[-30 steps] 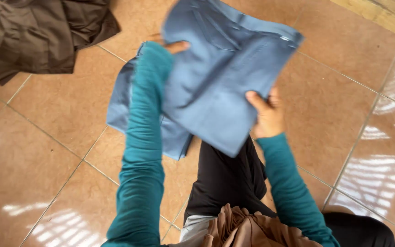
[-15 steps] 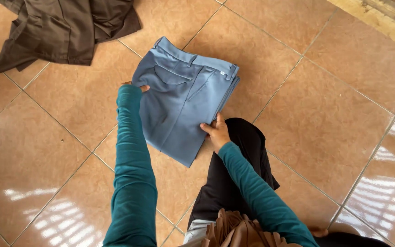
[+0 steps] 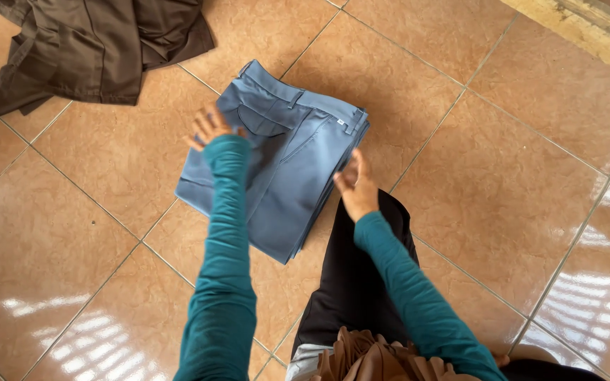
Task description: Folding and stacking multiple pairs of blue trousers on the floor.
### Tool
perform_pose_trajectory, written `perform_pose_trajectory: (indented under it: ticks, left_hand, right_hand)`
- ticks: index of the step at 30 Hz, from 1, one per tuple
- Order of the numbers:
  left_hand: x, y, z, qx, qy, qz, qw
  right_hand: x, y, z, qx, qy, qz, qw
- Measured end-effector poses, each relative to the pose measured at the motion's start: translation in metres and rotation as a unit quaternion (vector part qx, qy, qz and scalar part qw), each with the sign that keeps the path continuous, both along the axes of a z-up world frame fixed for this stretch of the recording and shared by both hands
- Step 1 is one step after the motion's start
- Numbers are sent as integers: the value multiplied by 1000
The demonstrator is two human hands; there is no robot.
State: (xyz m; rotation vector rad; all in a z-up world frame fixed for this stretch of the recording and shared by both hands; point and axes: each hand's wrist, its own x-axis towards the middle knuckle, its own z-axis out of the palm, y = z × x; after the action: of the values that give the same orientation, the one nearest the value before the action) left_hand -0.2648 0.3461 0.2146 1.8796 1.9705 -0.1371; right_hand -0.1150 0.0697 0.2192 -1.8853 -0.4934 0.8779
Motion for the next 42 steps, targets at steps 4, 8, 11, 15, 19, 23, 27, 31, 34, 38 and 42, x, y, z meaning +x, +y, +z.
perform_pose_trajectory:
  ticks: [4,8,11,15,19,23,27,31,34,38,42]
  left_hand:
    - [59,-75,-16,309,-85,-128,939]
    - [99,-141,-6,291,-142,-199,925]
    - [106,-151,-38,256,-100,-231,933]
    - [107,-155,-55,297,-86,-250,918]
    - [106,-154,-55,308,-88,-254,913]
    - [106,-152,-56,302,-86,-259,913]
    - [105,-153,-47,284,-82,-263,918]
    - [114,-159,-39,284,-83,-263,918]
    - [131,-172,-32,281,-90,-279,914]
    - [162,-205,-10,261,-95,-323,905]
    - [184,-233,-13,252,-101,-360,893]
  right_hand:
    - [37,27,18,-63,-406,102,906]
    - [51,52,24,-140,-496,205,832]
    - [64,59,-28,-185,-495,237,815]
    - [65,55,-35,-230,-460,260,817]
    - [64,55,-26,-247,-444,273,817]
    - [62,55,-21,-254,-436,275,818]
    - [63,54,-24,-236,-446,263,822]
    - [70,47,-21,-209,-460,243,828]
    - [81,29,-14,-196,-463,219,836]
    - [105,-6,-14,-203,-475,168,840]
    - [123,-39,-24,-222,-458,132,851]
